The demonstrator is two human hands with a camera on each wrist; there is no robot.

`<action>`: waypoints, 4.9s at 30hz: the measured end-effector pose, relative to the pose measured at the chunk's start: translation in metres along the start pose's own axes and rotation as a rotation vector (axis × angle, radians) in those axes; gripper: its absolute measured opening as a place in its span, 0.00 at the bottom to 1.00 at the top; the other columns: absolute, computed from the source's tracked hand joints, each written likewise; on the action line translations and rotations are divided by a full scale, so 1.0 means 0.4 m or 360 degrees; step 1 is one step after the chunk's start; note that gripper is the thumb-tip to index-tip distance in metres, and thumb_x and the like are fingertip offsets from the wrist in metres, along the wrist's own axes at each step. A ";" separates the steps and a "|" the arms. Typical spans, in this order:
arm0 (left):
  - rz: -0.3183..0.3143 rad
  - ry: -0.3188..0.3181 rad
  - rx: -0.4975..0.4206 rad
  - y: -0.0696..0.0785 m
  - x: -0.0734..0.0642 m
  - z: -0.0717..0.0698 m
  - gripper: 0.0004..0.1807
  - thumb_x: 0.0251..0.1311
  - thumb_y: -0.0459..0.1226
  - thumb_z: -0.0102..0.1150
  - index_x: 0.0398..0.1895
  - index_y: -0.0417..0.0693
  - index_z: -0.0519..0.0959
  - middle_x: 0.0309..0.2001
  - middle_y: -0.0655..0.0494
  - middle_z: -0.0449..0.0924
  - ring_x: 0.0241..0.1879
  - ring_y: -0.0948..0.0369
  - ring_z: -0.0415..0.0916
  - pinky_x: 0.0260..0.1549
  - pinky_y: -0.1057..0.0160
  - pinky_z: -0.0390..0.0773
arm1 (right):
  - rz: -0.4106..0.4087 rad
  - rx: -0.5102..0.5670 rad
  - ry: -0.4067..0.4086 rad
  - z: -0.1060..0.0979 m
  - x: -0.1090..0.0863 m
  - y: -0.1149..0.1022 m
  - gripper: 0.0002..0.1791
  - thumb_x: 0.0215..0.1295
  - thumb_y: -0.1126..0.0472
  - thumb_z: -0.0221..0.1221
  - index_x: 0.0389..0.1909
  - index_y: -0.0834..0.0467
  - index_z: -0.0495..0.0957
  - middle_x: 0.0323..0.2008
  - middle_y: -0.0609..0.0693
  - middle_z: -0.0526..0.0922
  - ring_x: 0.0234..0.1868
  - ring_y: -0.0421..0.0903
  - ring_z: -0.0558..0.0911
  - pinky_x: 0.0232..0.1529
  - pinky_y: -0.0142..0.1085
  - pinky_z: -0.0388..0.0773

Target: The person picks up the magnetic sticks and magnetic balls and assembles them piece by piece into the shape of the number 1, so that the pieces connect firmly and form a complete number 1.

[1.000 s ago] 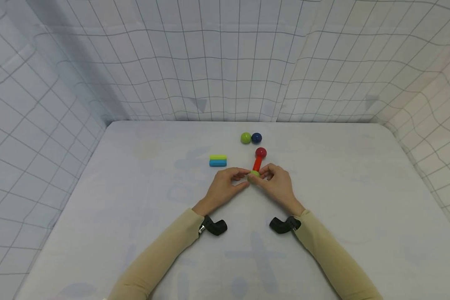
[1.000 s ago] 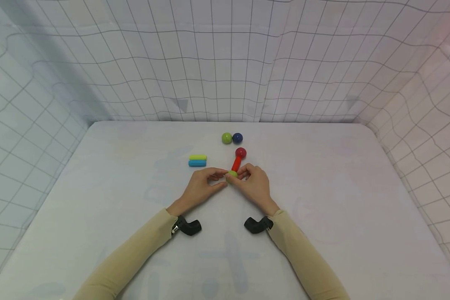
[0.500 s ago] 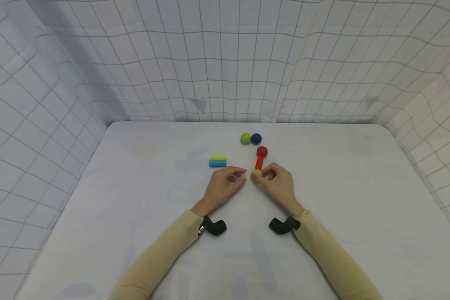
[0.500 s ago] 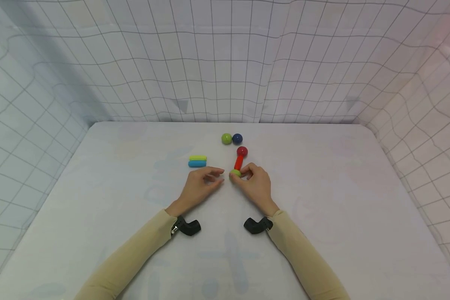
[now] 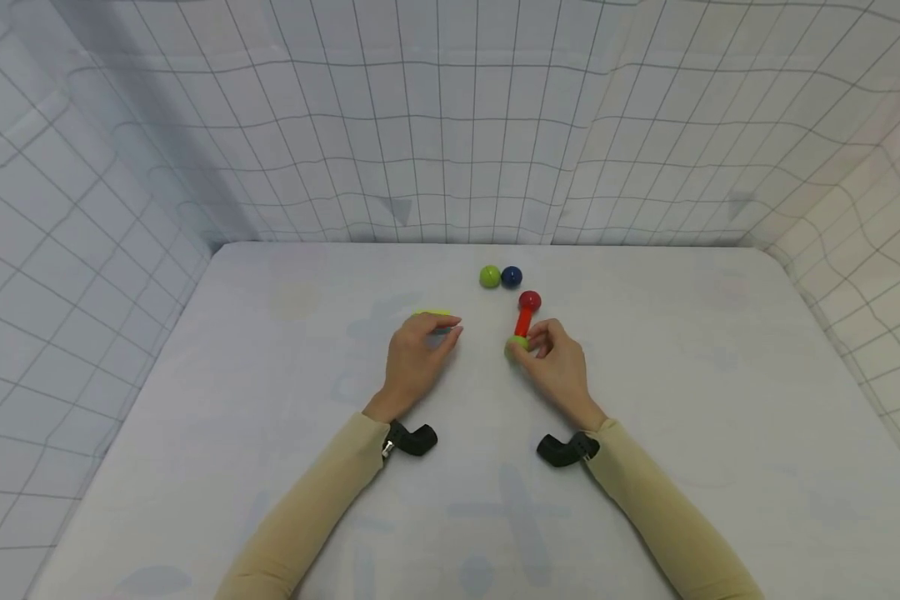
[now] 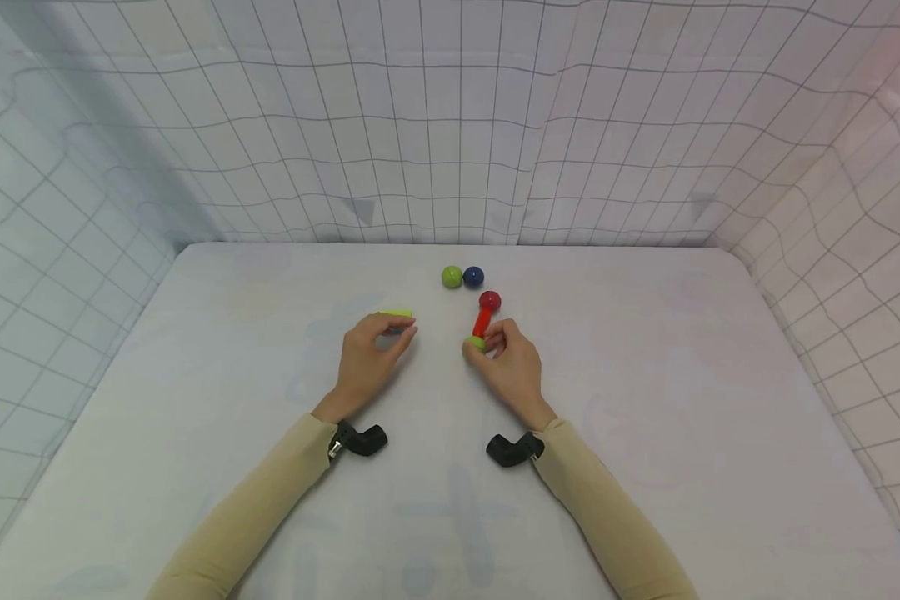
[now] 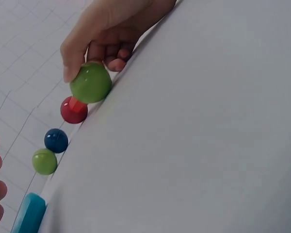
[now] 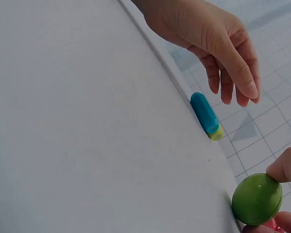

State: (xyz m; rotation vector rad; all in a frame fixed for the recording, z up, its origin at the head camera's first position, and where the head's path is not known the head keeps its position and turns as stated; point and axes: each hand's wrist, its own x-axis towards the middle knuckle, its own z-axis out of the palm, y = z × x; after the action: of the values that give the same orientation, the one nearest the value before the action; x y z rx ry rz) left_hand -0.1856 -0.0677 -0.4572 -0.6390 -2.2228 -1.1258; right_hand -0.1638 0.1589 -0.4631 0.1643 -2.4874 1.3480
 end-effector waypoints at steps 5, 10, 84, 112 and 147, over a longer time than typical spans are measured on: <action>-0.0121 0.0012 0.0109 -0.027 0.007 -0.023 0.10 0.56 0.38 0.67 0.40 0.46 0.84 0.38 0.56 0.82 0.38 0.58 0.75 0.38 0.59 0.72 | -0.0053 0.0007 -0.0003 0.000 0.002 0.006 0.17 0.55 0.56 0.68 0.39 0.59 0.73 0.26 0.49 0.80 0.23 0.43 0.71 0.25 0.33 0.64; -0.0228 -0.0069 0.0168 -0.042 0.009 -0.038 0.11 0.56 0.40 0.68 0.40 0.46 0.83 0.39 0.55 0.81 0.41 0.57 0.73 0.41 0.58 0.71 | -0.0102 0.0009 -0.0026 -0.001 0.003 0.011 0.15 0.57 0.56 0.67 0.43 0.56 0.78 0.26 0.49 0.79 0.23 0.43 0.71 0.24 0.34 0.65; -0.0345 -0.0368 0.0224 -0.039 0.001 -0.038 0.12 0.56 0.38 0.67 0.38 0.38 0.80 0.31 0.51 0.75 0.30 0.58 0.70 0.31 0.61 0.71 | 0.0073 0.0143 0.0020 -0.014 0.031 0.031 0.13 0.59 0.54 0.66 0.39 0.59 0.78 0.29 0.50 0.77 0.27 0.44 0.70 0.26 0.30 0.62; -0.0475 -0.0425 -0.0238 0.028 -0.019 0.036 0.11 0.64 0.40 0.59 0.40 0.39 0.80 0.29 0.55 0.75 0.27 0.63 0.70 0.29 0.65 0.71 | 0.0078 0.0126 0.0066 -0.008 0.072 0.050 0.14 0.59 0.54 0.66 0.38 0.59 0.79 0.31 0.50 0.80 0.26 0.45 0.70 0.26 0.31 0.62; -0.0785 -0.0529 -0.0206 0.090 0.005 0.130 0.15 0.56 0.50 0.65 0.34 0.48 0.86 0.24 0.64 0.82 0.25 0.70 0.76 0.27 0.67 0.74 | 0.0080 0.0140 0.0068 -0.010 0.072 0.050 0.13 0.60 0.55 0.65 0.39 0.59 0.79 0.32 0.50 0.80 0.25 0.43 0.69 0.24 0.30 0.62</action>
State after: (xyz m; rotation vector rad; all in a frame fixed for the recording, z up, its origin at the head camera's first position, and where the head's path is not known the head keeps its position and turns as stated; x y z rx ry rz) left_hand -0.1780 -0.0048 -0.4612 -0.3508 -2.7020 -1.5027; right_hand -0.1951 0.1743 -0.4677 0.0919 -2.4138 1.4670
